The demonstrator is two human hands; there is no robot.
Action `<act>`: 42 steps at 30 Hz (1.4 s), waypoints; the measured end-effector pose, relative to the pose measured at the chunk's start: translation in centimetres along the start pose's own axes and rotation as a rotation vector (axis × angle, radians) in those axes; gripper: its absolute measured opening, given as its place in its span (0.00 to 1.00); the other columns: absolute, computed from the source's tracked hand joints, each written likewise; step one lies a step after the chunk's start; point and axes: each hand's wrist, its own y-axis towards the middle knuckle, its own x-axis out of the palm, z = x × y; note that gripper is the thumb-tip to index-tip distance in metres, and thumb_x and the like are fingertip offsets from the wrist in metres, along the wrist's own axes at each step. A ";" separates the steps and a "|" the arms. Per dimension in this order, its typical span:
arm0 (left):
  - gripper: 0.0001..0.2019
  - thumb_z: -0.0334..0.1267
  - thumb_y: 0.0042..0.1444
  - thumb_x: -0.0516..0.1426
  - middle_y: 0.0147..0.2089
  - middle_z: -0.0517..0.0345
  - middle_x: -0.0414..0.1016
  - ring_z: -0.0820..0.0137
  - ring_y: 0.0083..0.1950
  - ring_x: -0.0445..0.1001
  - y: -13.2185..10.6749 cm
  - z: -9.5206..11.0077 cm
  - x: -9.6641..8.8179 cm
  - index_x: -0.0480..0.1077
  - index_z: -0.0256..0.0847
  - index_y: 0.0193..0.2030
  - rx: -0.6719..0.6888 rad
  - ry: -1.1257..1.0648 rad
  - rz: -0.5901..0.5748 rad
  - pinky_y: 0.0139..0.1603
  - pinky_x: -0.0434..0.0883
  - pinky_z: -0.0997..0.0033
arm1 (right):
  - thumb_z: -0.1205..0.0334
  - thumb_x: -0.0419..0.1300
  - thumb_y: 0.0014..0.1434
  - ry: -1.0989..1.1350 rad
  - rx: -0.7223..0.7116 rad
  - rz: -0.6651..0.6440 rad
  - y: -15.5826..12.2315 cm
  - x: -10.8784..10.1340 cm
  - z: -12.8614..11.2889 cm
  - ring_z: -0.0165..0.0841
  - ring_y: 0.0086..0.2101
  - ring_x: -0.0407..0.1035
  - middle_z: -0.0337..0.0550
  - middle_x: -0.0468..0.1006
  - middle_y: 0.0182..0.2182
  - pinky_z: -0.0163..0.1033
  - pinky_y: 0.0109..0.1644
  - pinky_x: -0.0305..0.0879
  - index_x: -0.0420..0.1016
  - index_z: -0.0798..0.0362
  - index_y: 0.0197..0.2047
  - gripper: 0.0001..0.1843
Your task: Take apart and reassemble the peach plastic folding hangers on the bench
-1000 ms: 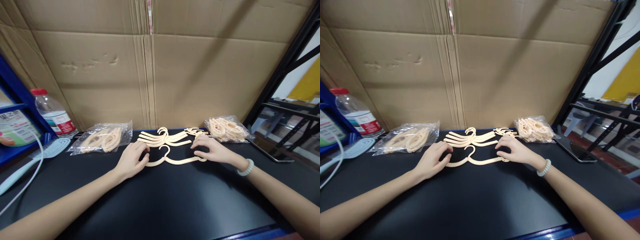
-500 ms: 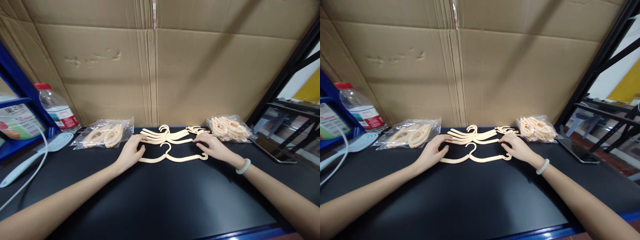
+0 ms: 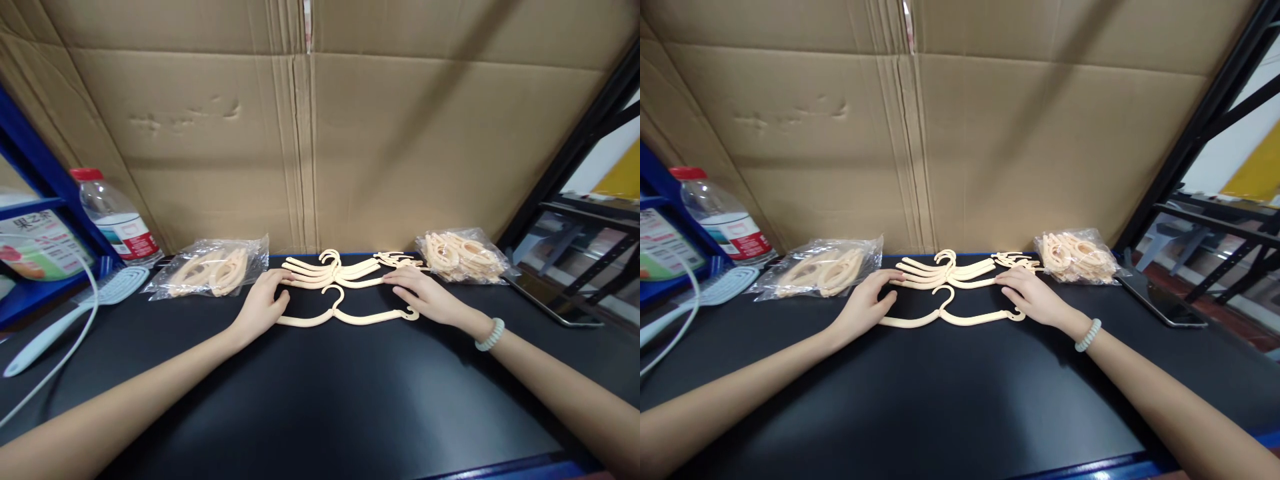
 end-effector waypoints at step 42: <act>0.11 0.34 0.53 0.51 0.43 0.51 0.79 0.61 0.45 0.77 0.2 -0.2 0.1 0.71 0.40 0.41 -0.090 -0.019 -0.018 0.50 0.73 0.58 | 0.61 0.53 0.65 -0.327 0.059 0.042 -0.8 -2.4 5.3 0.45 0.43 0.66 0.47 0.79 0.37 0.54 0.48 0.65 0.78 0.51 0.39 0.12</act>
